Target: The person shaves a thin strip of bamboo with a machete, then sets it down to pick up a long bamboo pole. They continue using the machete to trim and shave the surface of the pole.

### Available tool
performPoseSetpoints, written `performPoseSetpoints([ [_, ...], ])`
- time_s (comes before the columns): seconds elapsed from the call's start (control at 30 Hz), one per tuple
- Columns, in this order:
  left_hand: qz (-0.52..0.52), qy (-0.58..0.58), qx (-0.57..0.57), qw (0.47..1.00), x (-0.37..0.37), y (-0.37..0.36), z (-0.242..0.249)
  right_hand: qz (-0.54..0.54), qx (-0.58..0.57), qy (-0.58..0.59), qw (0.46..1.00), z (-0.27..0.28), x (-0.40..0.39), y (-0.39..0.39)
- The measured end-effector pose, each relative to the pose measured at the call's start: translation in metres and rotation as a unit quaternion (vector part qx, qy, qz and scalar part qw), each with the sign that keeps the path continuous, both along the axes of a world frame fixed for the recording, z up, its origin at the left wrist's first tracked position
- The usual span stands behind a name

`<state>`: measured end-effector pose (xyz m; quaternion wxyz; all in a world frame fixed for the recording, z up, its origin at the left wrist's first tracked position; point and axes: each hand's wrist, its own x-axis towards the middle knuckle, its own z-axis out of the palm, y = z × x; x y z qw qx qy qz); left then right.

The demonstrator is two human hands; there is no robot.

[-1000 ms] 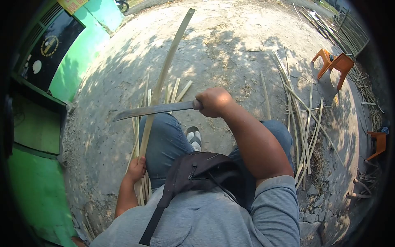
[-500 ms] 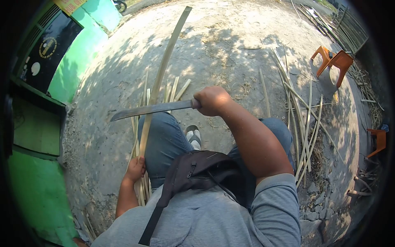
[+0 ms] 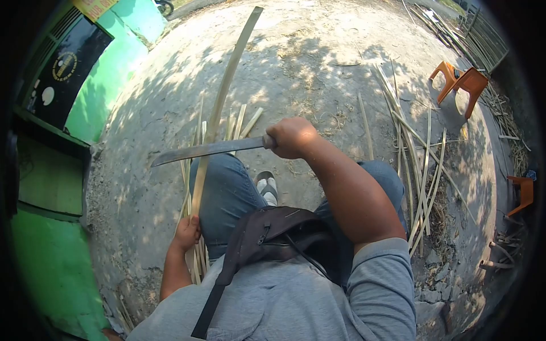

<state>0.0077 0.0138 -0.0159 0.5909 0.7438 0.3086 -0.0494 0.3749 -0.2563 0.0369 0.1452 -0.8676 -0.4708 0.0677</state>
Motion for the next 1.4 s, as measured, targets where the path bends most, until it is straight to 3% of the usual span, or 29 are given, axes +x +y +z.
performPoseSetpoints([
  [1.4,0.003,0.003,0.012,1.0,-0.0013,0.0028,-0.0054,-0.005,0.014,0.015,1.0,-0.0055,0.0003,0.0013],
])
